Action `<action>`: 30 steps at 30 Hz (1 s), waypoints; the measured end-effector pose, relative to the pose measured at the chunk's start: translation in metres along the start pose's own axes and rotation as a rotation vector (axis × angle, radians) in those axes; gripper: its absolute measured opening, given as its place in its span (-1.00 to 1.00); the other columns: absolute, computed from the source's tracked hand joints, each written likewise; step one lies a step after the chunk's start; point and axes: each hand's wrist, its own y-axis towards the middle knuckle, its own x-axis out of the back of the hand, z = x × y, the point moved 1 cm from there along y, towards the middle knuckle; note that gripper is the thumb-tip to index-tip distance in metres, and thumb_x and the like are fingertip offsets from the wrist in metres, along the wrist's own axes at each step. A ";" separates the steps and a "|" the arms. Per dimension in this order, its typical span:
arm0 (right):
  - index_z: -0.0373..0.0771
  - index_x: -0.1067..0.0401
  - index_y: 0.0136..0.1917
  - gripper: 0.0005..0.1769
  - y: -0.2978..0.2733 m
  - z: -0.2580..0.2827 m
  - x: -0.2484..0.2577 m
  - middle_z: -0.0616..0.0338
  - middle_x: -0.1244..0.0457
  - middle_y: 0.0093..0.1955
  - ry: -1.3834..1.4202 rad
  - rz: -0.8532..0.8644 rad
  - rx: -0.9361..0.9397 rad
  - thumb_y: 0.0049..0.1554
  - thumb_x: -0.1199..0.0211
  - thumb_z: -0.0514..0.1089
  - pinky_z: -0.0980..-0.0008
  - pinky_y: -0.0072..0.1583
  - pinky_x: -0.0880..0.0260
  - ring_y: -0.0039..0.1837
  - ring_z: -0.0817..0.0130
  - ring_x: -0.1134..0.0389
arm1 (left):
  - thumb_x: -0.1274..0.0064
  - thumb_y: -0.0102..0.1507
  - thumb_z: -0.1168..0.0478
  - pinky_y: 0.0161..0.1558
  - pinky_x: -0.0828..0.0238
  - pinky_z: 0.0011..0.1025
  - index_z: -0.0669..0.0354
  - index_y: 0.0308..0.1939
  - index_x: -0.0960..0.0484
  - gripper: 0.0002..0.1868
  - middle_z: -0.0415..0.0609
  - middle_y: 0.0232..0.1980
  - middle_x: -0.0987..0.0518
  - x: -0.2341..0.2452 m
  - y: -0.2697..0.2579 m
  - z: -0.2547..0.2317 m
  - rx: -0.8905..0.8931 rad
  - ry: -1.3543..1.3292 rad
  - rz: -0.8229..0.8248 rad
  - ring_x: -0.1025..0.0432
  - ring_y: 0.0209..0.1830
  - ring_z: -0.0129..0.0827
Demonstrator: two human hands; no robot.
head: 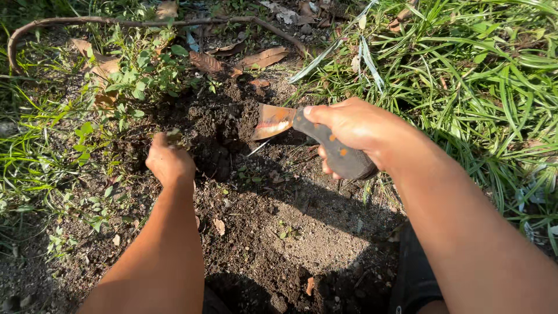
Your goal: The person uses a hand hoe to loosen soil and remove weeds from a garden bed. They repeatedly scrape the ground, pull out grass and weeds by hand, and clear the area of unwanted vegetation.
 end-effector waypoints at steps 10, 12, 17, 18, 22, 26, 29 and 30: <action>-0.27 -0.53 0.06 -0.51 -0.024 -0.003 0.029 0.00 -0.26 -0.36 -0.144 -0.011 -0.005 0.22 -0.16 0.20 0.13 -0.40 -0.33 -0.43 0.16 -0.31 | -0.42 -0.03 -0.07 0.05 -0.50 -0.16 0.30 0.08 -0.65 -0.28 0.10 0.01 -0.55 -0.007 -0.101 -0.013 -0.831 0.022 0.415 -0.51 -0.02 -0.09; -0.26 -0.54 0.03 -0.52 -0.025 -0.004 0.031 0.01 -0.26 -0.38 -0.159 -0.001 0.008 0.21 -0.16 0.20 0.14 -0.41 -0.32 -0.44 0.17 -0.32 | -0.43 -0.13 -0.08 0.02 -0.48 -0.13 0.31 0.11 -0.66 -0.19 0.13 0.02 -0.53 0.000 -0.112 -0.014 -0.912 0.066 0.360 -0.48 -0.02 -0.01; -0.30 -0.51 -0.04 -0.53 -0.025 -0.011 0.033 -0.04 -0.29 -0.41 -0.172 -0.004 0.015 0.22 -0.16 0.19 0.15 -0.40 -0.34 -0.44 0.16 -0.34 | -0.29 0.10 0.10 -0.13 -0.48 -0.08 0.11 -0.02 -0.75 -0.61 0.07 -0.06 -0.56 -0.013 -0.123 -0.029 -0.805 0.137 0.395 -0.50 -0.12 0.00; -0.31 -0.49 -0.06 -0.52 -0.027 -0.010 0.033 -0.04 -0.29 -0.42 -0.173 -0.008 0.013 0.22 -0.15 0.19 0.15 -0.40 -0.35 -0.44 0.16 -0.35 | -0.24 0.16 0.13 -0.12 -0.48 -0.08 0.11 -0.05 -0.76 -0.70 0.07 -0.09 -0.56 -0.017 -0.120 -0.032 -0.781 0.173 0.399 -0.51 -0.14 -0.01; -0.36 -0.48 -0.10 -0.49 -0.031 -0.008 0.037 -0.05 -0.29 -0.42 -0.158 -0.016 0.026 0.22 -0.15 0.19 0.14 -0.40 -0.36 -0.44 0.15 -0.35 | -0.09 0.32 0.22 -0.16 -0.47 -0.08 0.21 -0.20 -0.72 -0.85 0.08 -0.19 -0.57 -0.028 -0.105 -0.036 -0.674 0.225 0.322 -0.51 -0.25 0.00; -0.40 -0.45 -0.05 -0.48 -0.022 -0.015 0.044 -0.06 -0.30 -0.38 0.016 -0.073 0.080 0.23 -0.16 0.17 0.09 -0.40 -0.38 -0.44 0.14 -0.33 | -0.04 0.35 0.24 -0.23 -0.47 -0.11 0.29 -0.21 -0.66 -0.83 0.16 -0.20 -0.55 -0.038 -0.082 -0.042 -0.448 0.132 0.160 -0.50 -0.31 -0.04; -0.36 -0.40 0.02 -0.53 -0.012 -0.017 0.035 -0.02 -0.30 -0.32 0.176 -0.109 0.075 0.23 -0.12 0.14 0.11 -0.35 -0.44 -0.38 0.16 -0.37 | -0.09 0.33 0.31 -0.18 -0.41 -0.05 0.33 -0.23 -0.59 -0.88 0.19 -0.20 -0.55 -0.053 -0.043 -0.058 -0.568 -0.016 -0.096 -0.47 -0.25 0.02; -0.33 -0.41 0.04 -0.55 -0.010 -0.016 0.029 -0.01 -0.30 -0.31 0.207 -0.099 0.072 0.23 -0.10 0.14 0.12 -0.35 -0.45 -0.37 0.17 -0.38 | -0.14 0.32 0.29 -0.21 -0.38 -0.01 0.36 -0.21 -0.55 -0.85 0.20 -0.21 -0.54 -0.061 -0.024 -0.064 -0.630 -0.071 -0.182 -0.46 -0.25 0.06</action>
